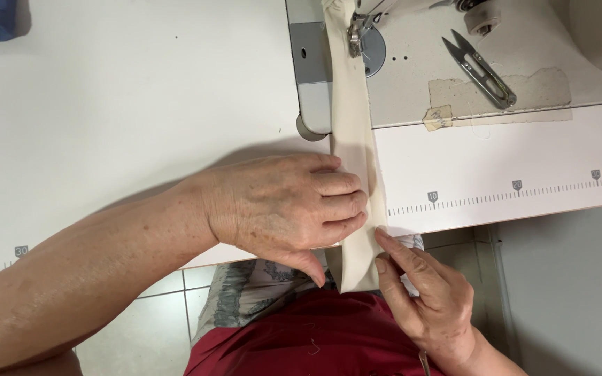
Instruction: The person is folding and aligning a long strip of cream-colored fabric on a sewing machine table.
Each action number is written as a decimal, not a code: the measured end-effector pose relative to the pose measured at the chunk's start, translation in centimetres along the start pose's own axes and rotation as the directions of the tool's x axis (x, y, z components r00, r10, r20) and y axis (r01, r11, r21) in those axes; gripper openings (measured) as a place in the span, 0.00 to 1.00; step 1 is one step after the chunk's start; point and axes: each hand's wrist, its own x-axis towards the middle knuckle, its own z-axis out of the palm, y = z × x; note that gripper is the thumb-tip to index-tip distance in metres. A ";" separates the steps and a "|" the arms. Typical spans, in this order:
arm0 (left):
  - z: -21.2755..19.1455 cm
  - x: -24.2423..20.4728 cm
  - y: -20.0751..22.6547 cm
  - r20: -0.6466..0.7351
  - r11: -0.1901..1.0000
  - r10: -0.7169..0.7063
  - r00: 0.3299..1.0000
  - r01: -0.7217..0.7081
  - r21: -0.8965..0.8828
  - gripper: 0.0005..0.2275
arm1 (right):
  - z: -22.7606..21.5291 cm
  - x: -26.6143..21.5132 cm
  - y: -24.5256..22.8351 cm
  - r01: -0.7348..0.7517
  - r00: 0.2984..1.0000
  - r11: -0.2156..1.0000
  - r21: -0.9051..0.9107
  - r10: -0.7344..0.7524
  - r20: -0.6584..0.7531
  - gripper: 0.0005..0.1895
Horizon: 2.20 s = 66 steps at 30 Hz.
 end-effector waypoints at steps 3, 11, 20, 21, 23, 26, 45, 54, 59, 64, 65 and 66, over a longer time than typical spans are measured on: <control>0.1 -0.1 0.0 0.007 1.000 -0.006 1.000 0.006 -0.014 0.34 | -0.4 0.1 -0.6 -0.096 0.994 0.995 -0.027 0.097 0.039 0.14; 0.3 -0.3 -0.1 0.029 0.999 -0.034 0.999 0.035 -0.035 0.34 | -1.5 1.4 -1.8 -0.248 0.954 0.967 -0.064 0.255 0.157 0.15; 0.1 -0.5 -0.7 0.015 0.998 -0.061 0.998 0.062 -0.028 0.34 | -1.7 2.8 -2.1 -0.287 0.935 0.954 -0.086 0.299 0.190 0.16; -0.1 -0.5 -0.9 0.008 0.998 -0.067 0.998 0.067 0.002 0.34 | -1.7 3.0 -2.0 -0.307 0.924 0.947 -0.092 0.320 0.211 0.17; -0.2 -0.5 -1.1 -0.003 0.996 -0.085 0.996 0.085 0.036 0.34 | -1.9 3.6 -1.7 -0.295 0.924 0.950 -0.105 0.312 0.222 0.16; -0.3 -0.7 -1.4 -0.018 0.990 -0.121 0.992 0.122 0.073 0.34 | -2.2 4.8 -1.6 -0.285 0.918 0.953 -0.101 0.302 0.259 0.16; 0.2 -1.5 -2.2 -0.059 0.974 -0.197 0.979 0.202 0.099 0.35 | -1.7 7.0 -1.0 -0.275 0.910 0.956 -0.100 0.293 0.292 0.16; 0.3 -1.6 -2.8 -0.076 0.977 -0.202 0.977 0.206 0.058 0.33 | -1.5 7.9 -0.8 -0.372 0.868 0.922 -0.102 0.385 0.314 0.18; 0.5 -1.8 -3.0 -0.070 0.972 -0.221 0.973 0.226 0.068 0.32 | -1.4 8.4 -1.0 -0.358 0.879 0.930 -0.084 0.366 0.307 0.17; 0.6 -1.9 -3.3 -0.079 0.967 -0.235 0.969 0.242 0.081 0.33 | -1.2 8.8 -0.9 -0.339 0.889 0.938 -0.073 0.345 0.300 0.17; 0.6 -1.9 -3.4 -0.080 0.966 -0.241 0.967 0.247 0.074 0.33 | -1.1 8.9 -0.9 -0.357 0.882 0.931 -0.078 0.363 0.300 0.17; 0.6 -2.0 -3.4 -0.080 0.965 -0.246 0.966 0.251 0.068 0.32 | -1.1 9.0 -0.9 -0.375 0.875 0.923 -0.083 0.382 0.299 0.17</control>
